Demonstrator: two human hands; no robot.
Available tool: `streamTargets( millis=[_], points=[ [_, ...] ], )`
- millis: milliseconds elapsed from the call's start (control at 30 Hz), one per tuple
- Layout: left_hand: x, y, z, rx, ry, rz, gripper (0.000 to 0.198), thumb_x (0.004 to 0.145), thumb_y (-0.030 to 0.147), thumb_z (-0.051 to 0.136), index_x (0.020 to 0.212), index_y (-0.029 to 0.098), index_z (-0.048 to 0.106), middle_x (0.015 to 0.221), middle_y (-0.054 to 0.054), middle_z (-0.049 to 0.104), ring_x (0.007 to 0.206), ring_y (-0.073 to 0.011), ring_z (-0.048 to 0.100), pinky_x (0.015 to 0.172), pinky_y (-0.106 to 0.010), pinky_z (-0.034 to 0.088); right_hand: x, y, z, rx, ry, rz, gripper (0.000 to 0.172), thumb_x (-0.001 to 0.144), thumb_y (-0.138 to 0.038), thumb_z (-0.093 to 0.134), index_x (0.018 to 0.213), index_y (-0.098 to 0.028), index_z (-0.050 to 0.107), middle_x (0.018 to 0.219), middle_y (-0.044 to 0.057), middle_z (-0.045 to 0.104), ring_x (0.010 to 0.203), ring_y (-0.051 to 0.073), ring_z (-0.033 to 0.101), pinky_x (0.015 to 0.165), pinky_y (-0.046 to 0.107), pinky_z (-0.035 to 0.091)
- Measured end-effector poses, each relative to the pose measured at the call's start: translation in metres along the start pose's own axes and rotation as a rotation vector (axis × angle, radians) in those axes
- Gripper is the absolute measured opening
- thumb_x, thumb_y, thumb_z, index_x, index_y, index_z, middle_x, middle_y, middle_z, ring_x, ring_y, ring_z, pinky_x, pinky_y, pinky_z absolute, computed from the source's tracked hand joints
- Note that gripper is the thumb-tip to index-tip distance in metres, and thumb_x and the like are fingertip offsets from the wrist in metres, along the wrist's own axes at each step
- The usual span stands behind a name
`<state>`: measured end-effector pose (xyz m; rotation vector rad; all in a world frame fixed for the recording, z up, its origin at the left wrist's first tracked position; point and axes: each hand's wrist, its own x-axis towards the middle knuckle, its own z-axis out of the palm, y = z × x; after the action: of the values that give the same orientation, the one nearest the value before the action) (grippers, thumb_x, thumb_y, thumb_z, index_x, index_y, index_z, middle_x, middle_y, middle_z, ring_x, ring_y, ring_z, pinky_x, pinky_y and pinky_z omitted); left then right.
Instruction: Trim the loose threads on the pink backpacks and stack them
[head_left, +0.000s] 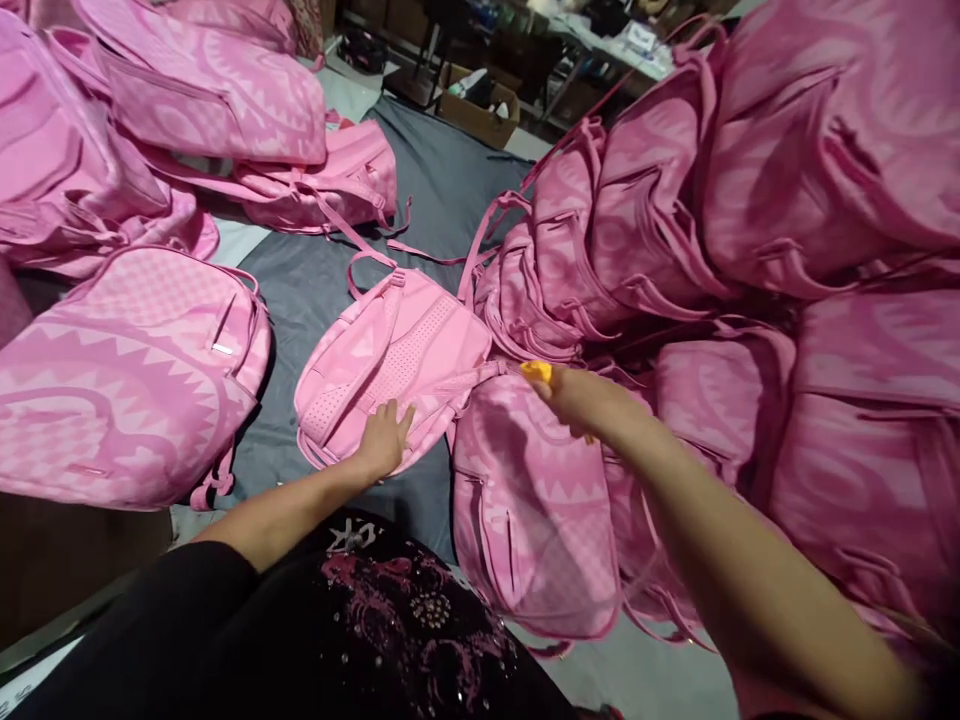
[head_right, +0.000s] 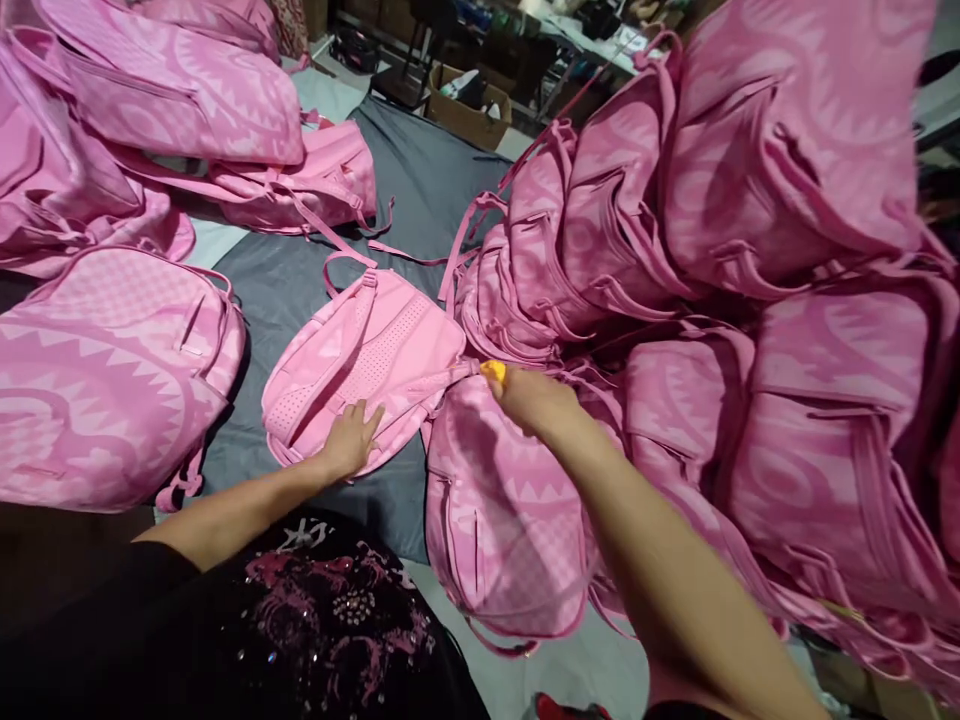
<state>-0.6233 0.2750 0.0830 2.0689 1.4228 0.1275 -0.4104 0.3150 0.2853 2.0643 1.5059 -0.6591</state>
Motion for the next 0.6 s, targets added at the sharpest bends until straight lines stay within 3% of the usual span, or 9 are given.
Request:
streamTargets(
  millis=[100,133,200,267,367,467,533,600],
  points=[
    [0.005,-0.025,-0.008,-0.644,0.040,-0.178,0.047,0.094,0.035,0.050,0.137,0.017,0.054,0.128,-0.019,0.063,0.110,-0.0296,0.062,0.086,-0.040,0.053,-0.019,0.035,0.019,0.224,-0.244,-0.249,0.037,0.097,-0.049,0.046,0.102,-0.016,0.062,0.068,0.004,0.068,0.056,0.016,0.062,0.060,0.025,0.048],
    [0.005,-0.032,-0.012,-0.893,-0.022,-0.268,0.047,0.097,0.039,0.044,0.134,0.014,0.055,0.115,-0.019,0.068,0.096,-0.0267,0.067,0.074,-0.036,0.055,-0.022,0.044,0.025,0.268,-0.255,-0.251,0.036,0.097,-0.049,0.045,0.100,-0.016,0.062,0.068,0.004,0.068,0.055,0.016,0.061,0.059,0.025,0.048],
    [0.000,-0.037,-0.015,-1.178,-0.151,-0.409,0.053,0.101,0.044,0.030,0.131,0.008,0.054,0.094,-0.018,0.071,0.073,-0.0225,0.068,0.058,-0.031,0.052,-0.025,0.054,0.036,0.263,-0.093,-0.056,0.040,0.099,-0.048,0.039,0.106,-0.014,0.060,0.062,0.004,0.065,0.049,0.017,0.059,0.056,0.026,0.046],
    [-0.010,-0.026,-0.010,-1.027,-0.123,-0.400,0.055,0.102,0.041,0.022,0.132,0.008,0.053,0.090,-0.017,0.070,0.069,-0.0212,0.066,0.056,-0.031,0.051,-0.025,0.053,0.043,0.238,0.024,0.036,0.043,0.100,-0.048,0.038,0.115,-0.012,0.057,0.061,0.005,0.065,0.049,0.018,0.060,0.055,0.027,0.046],
    [-0.022,0.005,0.007,-0.517,0.098,-0.226,0.046,0.098,0.039,0.040,0.140,0.024,0.051,0.119,-0.016,0.062,0.102,-0.0274,0.062,0.081,-0.040,0.053,-0.027,0.043,0.046,0.188,0.040,-0.126,0.045,0.098,-0.051,0.044,0.119,-0.014,0.056,0.075,0.009,0.071,0.064,0.021,0.067,0.062,0.027,0.046],
    [-0.022,0.032,0.019,-0.073,0.140,-0.108,0.056,0.091,0.038,0.056,0.146,0.032,0.045,0.140,-0.016,0.045,0.124,-0.0359,0.047,0.095,-0.048,0.046,-0.031,0.035,0.048,0.027,0.259,0.025,0.048,0.101,-0.049,0.034,0.122,-0.011,0.054,0.088,0.015,0.072,0.079,0.025,0.069,0.068,0.029,0.045],
    [-0.019,0.039,0.017,0.145,0.101,-0.097,0.060,0.092,0.042,0.054,0.149,0.028,0.042,0.137,-0.020,0.045,0.121,-0.0377,0.047,0.092,-0.049,0.047,-0.034,0.034,0.055,-0.012,0.189,0.001,0.050,0.101,-0.052,0.032,0.122,-0.013,0.055,0.092,0.016,0.072,0.082,0.025,0.069,0.068,0.029,0.045],
    [-0.020,0.037,0.006,0.166,0.033,-0.082,0.062,0.090,0.049,0.056,0.146,0.024,0.047,0.136,-0.021,0.046,0.120,-0.0391,0.048,0.094,-0.051,0.046,-0.041,0.036,0.073,0.004,0.094,-0.074,0.051,0.100,-0.056,0.033,0.121,-0.016,0.056,0.095,0.015,0.073,0.085,0.026,0.069,0.068,0.029,0.045]
  ],
)
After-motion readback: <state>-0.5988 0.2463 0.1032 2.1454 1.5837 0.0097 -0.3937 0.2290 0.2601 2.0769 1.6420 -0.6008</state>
